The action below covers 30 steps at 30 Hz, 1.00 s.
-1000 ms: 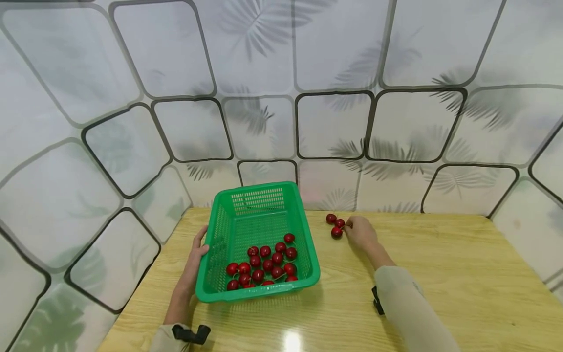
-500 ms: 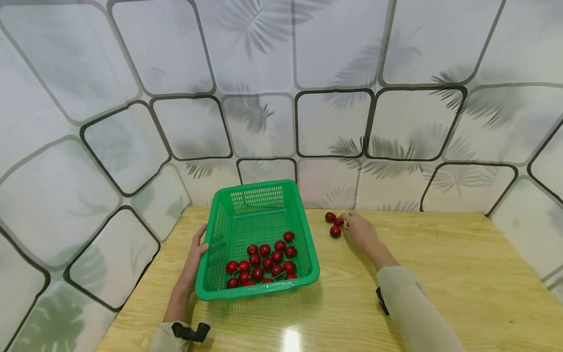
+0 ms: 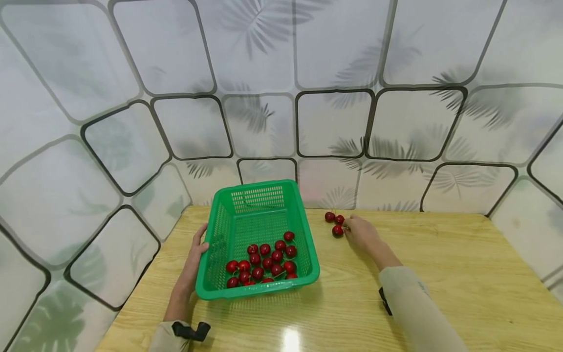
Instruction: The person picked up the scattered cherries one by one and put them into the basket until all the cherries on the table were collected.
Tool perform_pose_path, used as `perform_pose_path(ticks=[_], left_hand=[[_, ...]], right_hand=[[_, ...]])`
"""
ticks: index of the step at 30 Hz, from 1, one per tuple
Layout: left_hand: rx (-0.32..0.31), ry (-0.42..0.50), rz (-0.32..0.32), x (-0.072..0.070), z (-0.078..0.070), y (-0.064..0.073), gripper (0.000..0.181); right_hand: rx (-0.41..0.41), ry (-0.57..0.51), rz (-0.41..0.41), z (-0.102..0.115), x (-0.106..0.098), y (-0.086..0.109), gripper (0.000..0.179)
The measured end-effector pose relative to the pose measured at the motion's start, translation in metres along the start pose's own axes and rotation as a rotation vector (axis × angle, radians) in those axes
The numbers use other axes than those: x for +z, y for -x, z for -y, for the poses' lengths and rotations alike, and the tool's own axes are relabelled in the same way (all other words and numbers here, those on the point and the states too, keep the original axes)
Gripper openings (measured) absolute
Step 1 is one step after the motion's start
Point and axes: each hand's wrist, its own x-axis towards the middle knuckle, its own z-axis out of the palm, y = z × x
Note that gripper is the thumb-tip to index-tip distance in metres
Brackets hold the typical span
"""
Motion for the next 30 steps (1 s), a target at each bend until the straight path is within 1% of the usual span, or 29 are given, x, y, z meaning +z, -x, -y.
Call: perform_pose_path(ticks=[3, 9, 11, 14, 17, 22, 26, 30], left_hand=[[-0.009, 0.005, -0.001, 0.001, -0.001, 0.000, 0.060], [-0.003, 0.004, 0.002, 0.001, -0.001, 0.001, 0.060], [0.000, 0.008, 0.004, 0.001, -0.002, 0.001, 0.060], [0.005, 0.007, 0.007, 0.001, -0.002, 0.001, 0.059], [0.007, 0.004, 0.005, 0.001, -0.003, 0.001, 0.059], [-0.004, -0.002, -0.001, 0.002, -0.005, 0.000, 0.058], [-0.015, -0.010, -0.003, 0.002, -0.005, -0.001, 0.058], [-0.025, -0.005, 0.000, 0.001, -0.004, -0.001, 0.058]], right_hand=[[0.022, -0.026, 0.011, -0.005, -0.002, 0.000, 0.012], [0.019, -0.038, 0.017, -0.010, -0.008, 0.002, 0.013], [0.001, -0.054, 0.000, -0.009, -0.011, 0.003, 0.012], [-0.032, -0.094, -0.049, -0.005, -0.016, 0.004, 0.012], [-0.062, -0.147, -0.099, 0.002, -0.021, 0.005, 0.011], [-0.085, -0.230, -0.165, 0.017, -0.031, 0.008, 0.012], [-0.115, -0.291, -0.235, 0.035, -0.040, 0.012, 0.010], [-0.179, -0.359, -0.299, 0.056, -0.047, 0.015, 0.007]])
